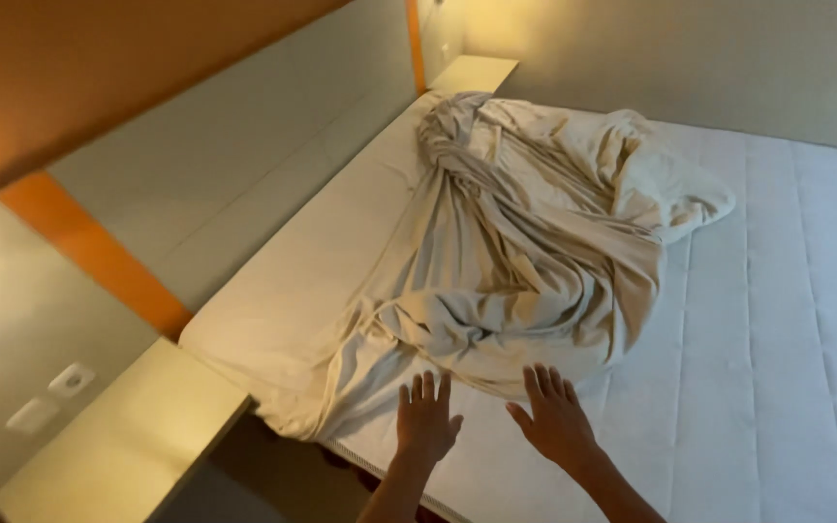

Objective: The person folds and smooths a white duvet on a bed. They repeatedly fold the duvet in half and smooth it out, then unfold it and repeat the process.

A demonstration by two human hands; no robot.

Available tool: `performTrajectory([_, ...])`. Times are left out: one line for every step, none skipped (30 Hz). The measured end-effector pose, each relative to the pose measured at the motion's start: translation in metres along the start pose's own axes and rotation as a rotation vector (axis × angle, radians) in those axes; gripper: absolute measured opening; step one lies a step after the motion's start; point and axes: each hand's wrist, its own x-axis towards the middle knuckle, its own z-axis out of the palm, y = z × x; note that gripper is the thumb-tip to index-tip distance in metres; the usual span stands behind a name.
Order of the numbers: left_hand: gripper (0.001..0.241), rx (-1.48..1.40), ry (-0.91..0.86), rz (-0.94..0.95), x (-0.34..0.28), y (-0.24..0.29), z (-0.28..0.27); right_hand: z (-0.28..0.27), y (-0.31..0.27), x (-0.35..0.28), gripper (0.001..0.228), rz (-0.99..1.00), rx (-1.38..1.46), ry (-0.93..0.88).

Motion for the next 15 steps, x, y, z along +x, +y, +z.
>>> performTrajectory([0.088, -0.003, -0.014, 0.013, 0.009, -0.01, 0.0, -0.004, -0.007, 0.002, 0.081, 0.016, -0.002, -0.011])
performTrajectory([0.087, 0.021, 0.025, 0.042, 0.018, -0.019, 0.002, -0.007, -0.013, 0.004, 0.079, 0.03, -0.014, -0.01])
performTrajectory([0.086, 0.047, 0.069, 0.067, 0.029, -0.028, 0.002, -0.01, -0.018, 0.009, 0.078, 0.04, -0.025, -0.005])
performTrajectory([0.086, 0.046, 0.059, 0.076, 0.031, -0.033, 0.004, -0.002, -0.019, 0.01, 0.078, 0.052, -0.025, -0.013])
performTrajectory([0.085, 0.058, 0.014, 0.097, 0.041, -0.039, 0.002, 0.005, -0.019, 0.016, 0.078, 0.087, -0.039, -0.065])
performTrajectory([0.085, 0.071, -0.03, 0.118, 0.051, -0.044, -0.001, 0.013, -0.018, 0.023, 0.079, 0.123, -0.052, -0.118])
performTrajectory([0.085, 0.074, -0.037, 0.135, 0.071, -0.054, 0.022, 0.017, -0.018, 0.03, 0.079, 0.141, -0.05, -0.12])
performTrajectory([0.08, 0.144, 0.047, 0.155, 0.092, -0.063, 0.045, 0.022, -0.017, 0.037, 0.078, 0.14, -0.03, -0.119])
performTrajectory([0.076, 0.21, 0.129, 0.17, 0.112, -0.072, 0.071, 0.029, -0.017, 0.043, 0.077, 0.134, -0.008, -0.121])
performTrajectory([0.076, 0.211, 0.121, 0.183, 0.128, -0.076, 0.08, 0.037, -0.013, 0.053, 0.077, 0.149, -0.006, -0.127])
performTrajectory([0.075, 0.225, 0.162, 0.218, 0.14, -0.082, 0.09, 0.047, -0.011, 0.061, 0.076, 0.119, -0.002, -0.083])
performTrajectory([0.074, 0.238, 0.203, 0.254, 0.152, -0.086, 0.1, 0.056, -0.008, 0.07, 0.076, 0.089, 0.002, -0.038])
performTrajectory([0.074, 0.244, 0.194, 0.268, 0.164, -0.093, 0.111, 0.067, -0.01, 0.08, 0.076, 0.105, 0.009, -0.041])
performTrajectory([0.076, 0.237, 0.186, 0.285, 0.176, -0.099, 0.122, 0.078, -0.011, 0.09, 0.079, 0.095, -0.021, -0.055])
performTrajectory([0.077, 0.224, 0.187, 0.311, 0.196, -0.098, 0.133, 0.086, -0.004, 0.102, 0.083, 0.091, -0.061, -0.063])
